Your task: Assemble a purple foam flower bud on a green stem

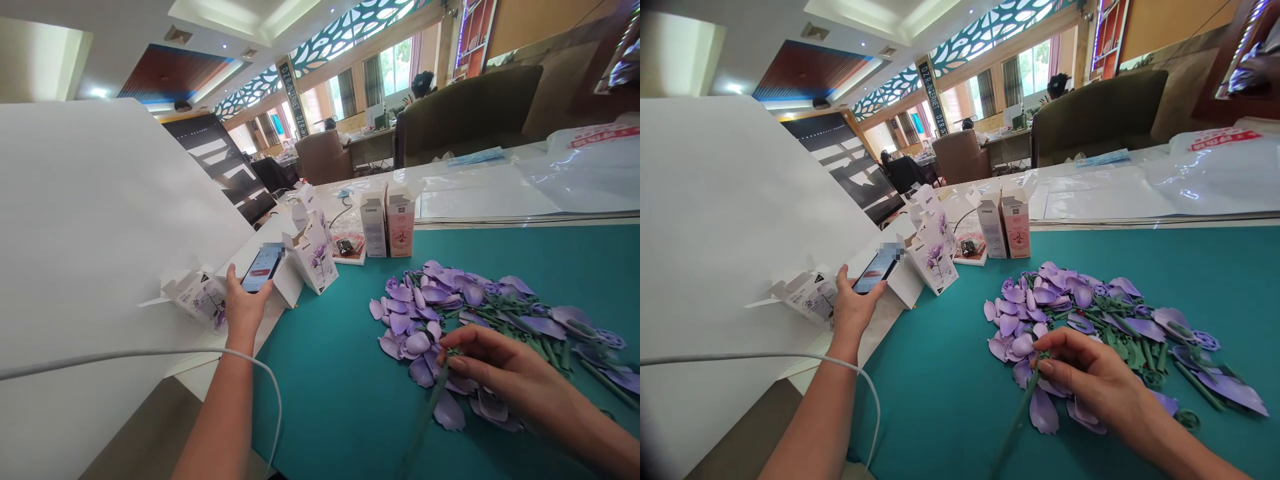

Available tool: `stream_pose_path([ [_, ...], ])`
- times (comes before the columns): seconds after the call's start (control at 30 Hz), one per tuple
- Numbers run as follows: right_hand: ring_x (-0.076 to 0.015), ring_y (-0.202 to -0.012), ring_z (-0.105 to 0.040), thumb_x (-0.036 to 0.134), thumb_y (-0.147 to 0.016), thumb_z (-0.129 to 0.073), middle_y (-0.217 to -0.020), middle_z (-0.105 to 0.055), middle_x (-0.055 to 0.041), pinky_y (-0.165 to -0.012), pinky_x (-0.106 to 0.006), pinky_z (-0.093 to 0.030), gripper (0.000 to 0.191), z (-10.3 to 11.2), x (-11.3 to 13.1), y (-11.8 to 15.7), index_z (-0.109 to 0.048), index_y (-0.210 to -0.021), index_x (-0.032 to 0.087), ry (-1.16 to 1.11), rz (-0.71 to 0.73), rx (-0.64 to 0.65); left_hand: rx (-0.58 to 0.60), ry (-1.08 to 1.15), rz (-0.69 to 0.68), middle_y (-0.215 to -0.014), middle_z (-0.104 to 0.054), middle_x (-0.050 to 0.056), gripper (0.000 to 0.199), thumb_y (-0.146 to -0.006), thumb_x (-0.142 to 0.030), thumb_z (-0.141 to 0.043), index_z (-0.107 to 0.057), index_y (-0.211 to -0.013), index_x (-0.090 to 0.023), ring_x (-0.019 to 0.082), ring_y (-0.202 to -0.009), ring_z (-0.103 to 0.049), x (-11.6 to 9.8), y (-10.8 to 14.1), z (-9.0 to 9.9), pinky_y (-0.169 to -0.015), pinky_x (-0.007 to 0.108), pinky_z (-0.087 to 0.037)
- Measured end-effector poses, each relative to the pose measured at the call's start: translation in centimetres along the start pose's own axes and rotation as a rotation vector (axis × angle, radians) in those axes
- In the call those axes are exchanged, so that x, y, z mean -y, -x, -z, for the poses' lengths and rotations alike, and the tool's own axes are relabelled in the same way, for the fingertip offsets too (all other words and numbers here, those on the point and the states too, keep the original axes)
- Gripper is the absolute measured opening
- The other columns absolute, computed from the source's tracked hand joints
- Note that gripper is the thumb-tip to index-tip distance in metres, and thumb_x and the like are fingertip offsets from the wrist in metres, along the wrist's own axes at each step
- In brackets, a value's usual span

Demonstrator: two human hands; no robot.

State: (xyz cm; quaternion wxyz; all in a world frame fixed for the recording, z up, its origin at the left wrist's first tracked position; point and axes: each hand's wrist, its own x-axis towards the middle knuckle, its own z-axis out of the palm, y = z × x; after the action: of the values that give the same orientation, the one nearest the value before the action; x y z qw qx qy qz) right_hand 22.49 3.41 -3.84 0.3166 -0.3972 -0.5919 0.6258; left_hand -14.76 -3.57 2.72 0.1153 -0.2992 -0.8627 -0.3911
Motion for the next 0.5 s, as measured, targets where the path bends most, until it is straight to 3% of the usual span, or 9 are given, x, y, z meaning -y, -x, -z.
stream_pose_path([
  [0.23,-0.0200,-0.062,-0.063,0.067,-0.056,-0.079,-0.070,-0.069,-0.0078,-0.052,-0.028,-0.053,0.052,0.0,-0.1,-0.1,-0.073,-0.080,0.021,-0.002,-0.020,0.009,0.033,0.003,-0.011,-0.136,-0.053,0.021,0.098,-0.070,-0.045,-0.069,-0.025,-0.150,-0.011,0.038,-0.123,-0.052,0.3,-0.6,-0.3,-0.102,0.051,-0.041],
  [0.33,-0.0198,-0.061,-0.063,0.068,-0.055,-0.079,-0.070,-0.069,-0.0076,-0.052,-0.028,-0.053,0.053,0.0,0.2,0.0,-0.072,-0.079,0.021,0.003,-0.021,0.012,0.003,0.095,-0.015,-0.132,-0.056,0.020,0.095,-0.065,-0.046,-0.073,-0.035,-0.145,-0.013,0.038,-0.121,-0.054,0.7,-0.5,-0.2,-0.101,0.053,-0.043],
  [0.4,-0.0196,-0.060,-0.062,0.070,-0.055,-0.077,-0.068,-0.068,-0.0074,-0.051,-0.028,-0.052,0.055,0.0,0.1,0.0,-0.072,-0.079,0.021,0.013,-0.008,-0.012,-0.085,0.182,-0.020,-0.128,-0.058,0.018,0.084,-0.063,-0.046,-0.074,-0.045,-0.136,-0.015,0.037,-0.118,-0.056,0.9,-0.1,0.4,-0.100,0.053,-0.045],
  [0.5,-0.0193,-0.060,-0.062,0.071,-0.058,-0.075,-0.070,-0.069,-0.0076,-0.051,-0.027,-0.052,0.056,0.1,0.2,0.0,-0.072,-0.082,0.021,0.046,0.002,-0.029,-0.315,0.275,-0.035,-0.123,-0.058,0.015,0.059,-0.075,-0.051,-0.058,-0.050,-0.122,-0.017,0.034,-0.115,-0.057,0.8,1.1,2.6,-0.097,0.053,-0.048],
])
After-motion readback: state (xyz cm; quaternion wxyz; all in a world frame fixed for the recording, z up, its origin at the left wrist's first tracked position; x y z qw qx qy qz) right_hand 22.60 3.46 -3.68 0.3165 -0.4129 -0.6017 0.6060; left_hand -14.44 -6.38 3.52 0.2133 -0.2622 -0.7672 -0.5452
